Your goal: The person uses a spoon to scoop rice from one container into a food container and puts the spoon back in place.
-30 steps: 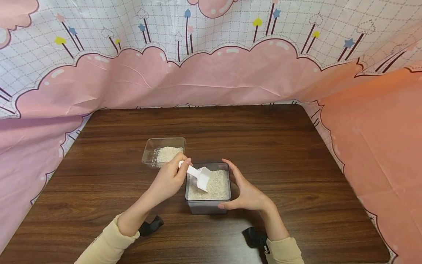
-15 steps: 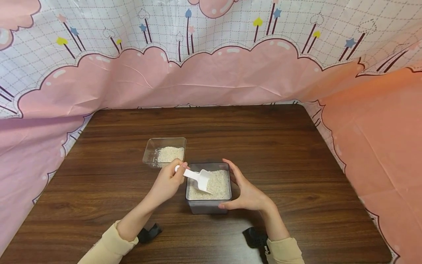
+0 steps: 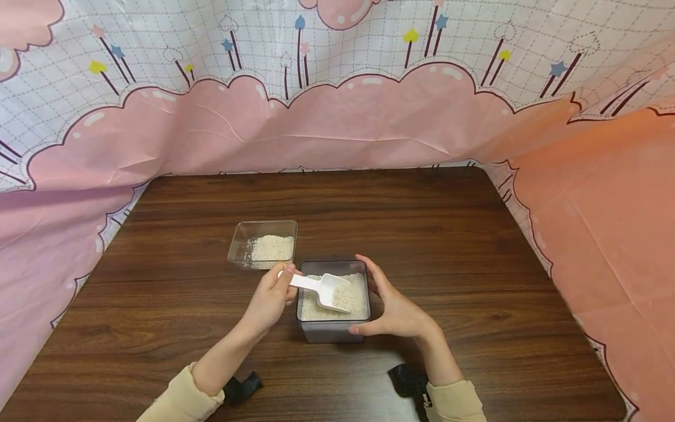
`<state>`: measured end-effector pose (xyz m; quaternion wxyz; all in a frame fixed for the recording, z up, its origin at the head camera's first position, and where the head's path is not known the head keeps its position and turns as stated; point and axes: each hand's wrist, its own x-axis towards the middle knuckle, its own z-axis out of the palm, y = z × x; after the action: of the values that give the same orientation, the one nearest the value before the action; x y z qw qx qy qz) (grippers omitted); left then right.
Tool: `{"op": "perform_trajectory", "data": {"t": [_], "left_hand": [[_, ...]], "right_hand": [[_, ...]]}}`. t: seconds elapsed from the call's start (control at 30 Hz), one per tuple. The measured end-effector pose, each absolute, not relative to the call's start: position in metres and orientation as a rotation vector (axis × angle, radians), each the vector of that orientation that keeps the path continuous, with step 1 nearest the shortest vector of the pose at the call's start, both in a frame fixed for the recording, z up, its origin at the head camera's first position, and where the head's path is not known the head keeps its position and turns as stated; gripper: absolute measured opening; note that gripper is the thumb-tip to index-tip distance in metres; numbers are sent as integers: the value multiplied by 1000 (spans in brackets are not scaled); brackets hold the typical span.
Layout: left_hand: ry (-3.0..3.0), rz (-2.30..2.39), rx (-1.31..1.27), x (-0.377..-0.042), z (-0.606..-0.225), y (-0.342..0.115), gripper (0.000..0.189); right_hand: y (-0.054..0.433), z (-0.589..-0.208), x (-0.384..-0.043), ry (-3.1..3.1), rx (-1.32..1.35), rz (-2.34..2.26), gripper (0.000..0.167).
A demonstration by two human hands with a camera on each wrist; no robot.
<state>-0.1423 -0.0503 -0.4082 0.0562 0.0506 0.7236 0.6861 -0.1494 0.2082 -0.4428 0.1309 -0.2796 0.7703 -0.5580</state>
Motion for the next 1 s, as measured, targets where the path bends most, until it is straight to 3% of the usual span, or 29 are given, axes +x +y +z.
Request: {"op": "perform_trajectory", "data": {"t": [1.0], "left_hand": [[1938, 2406, -50, -119, -417, -54, 28]], "right_hand": [[209, -448, -152, 2242, -894, -1625, 121]]}}
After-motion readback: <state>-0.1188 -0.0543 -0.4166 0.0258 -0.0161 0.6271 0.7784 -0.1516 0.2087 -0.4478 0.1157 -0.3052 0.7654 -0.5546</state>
